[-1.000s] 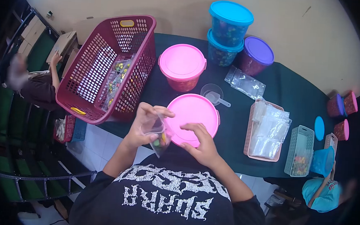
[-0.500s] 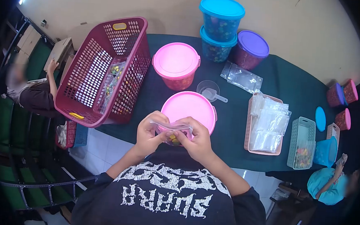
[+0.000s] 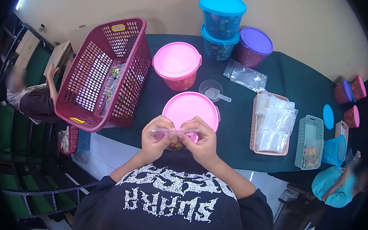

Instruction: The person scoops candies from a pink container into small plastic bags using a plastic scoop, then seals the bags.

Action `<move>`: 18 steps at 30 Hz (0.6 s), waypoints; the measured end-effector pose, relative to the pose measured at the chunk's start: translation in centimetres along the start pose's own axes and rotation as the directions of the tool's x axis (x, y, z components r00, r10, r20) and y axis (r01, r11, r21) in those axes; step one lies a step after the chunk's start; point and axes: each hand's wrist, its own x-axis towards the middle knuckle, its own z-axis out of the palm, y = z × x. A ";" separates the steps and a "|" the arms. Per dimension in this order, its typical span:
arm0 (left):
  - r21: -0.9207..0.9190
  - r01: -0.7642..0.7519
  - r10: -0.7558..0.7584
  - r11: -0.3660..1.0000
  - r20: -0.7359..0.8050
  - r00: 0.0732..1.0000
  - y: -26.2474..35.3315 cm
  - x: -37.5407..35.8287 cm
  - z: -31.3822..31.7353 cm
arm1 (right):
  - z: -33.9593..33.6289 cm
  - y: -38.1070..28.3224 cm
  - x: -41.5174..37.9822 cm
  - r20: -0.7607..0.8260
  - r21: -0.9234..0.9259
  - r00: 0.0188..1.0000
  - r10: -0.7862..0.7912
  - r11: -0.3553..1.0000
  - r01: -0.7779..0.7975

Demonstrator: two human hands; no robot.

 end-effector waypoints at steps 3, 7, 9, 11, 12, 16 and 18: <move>0.016 0.006 -0.006 1.000 -0.037 0.999 0.1 -0.1 0.2 | 0.1 0.0 0.0 -0.004 0.016 1.000 0.003 1.000 -0.003; 0.000 -0.015 0.015 1.000 -0.030 0.999 0.1 -0.2 0.3 | 0.0 0.0 0.0 0.000 -0.004 0.998 -0.056 0.998 0.056; 0.003 -0.038 0.038 0.999 -0.015 0.999 0.1 -0.2 0.4 | -0.1 -0.2 -0.1 -0.002 -0.008 0.995 -0.100 0.995 0.100; 0.009 -0.053 0.053 0.999 -0.019 0.998 -0.1 -0.2 0.5 | -0.2 0.0 -0.1 -0.010 -0.011 0.994 -0.106 0.994 0.106; 0.015 -0.069 0.070 0.997 -0.023 0.997 -0.1 -0.2 0.5 | -0.2 0.1 -0.1 -0.018 -0.016 0.993 -0.113 0.993 0.113; 0.023 -0.092 0.093 0.996 -0.081 0.992 -0.1 -0.2 1.2 | -0.1 -0.1 -0.2 -0.065 -0.041 0.990 -0.125 0.992 0.122; 0.010 -0.014 0.015 1.000 -0.144 0.990 0.4 0.0 1.4 | -0.5 -0.1 0.1 -0.056 -0.127 0.985 -0.161 0.980 0.153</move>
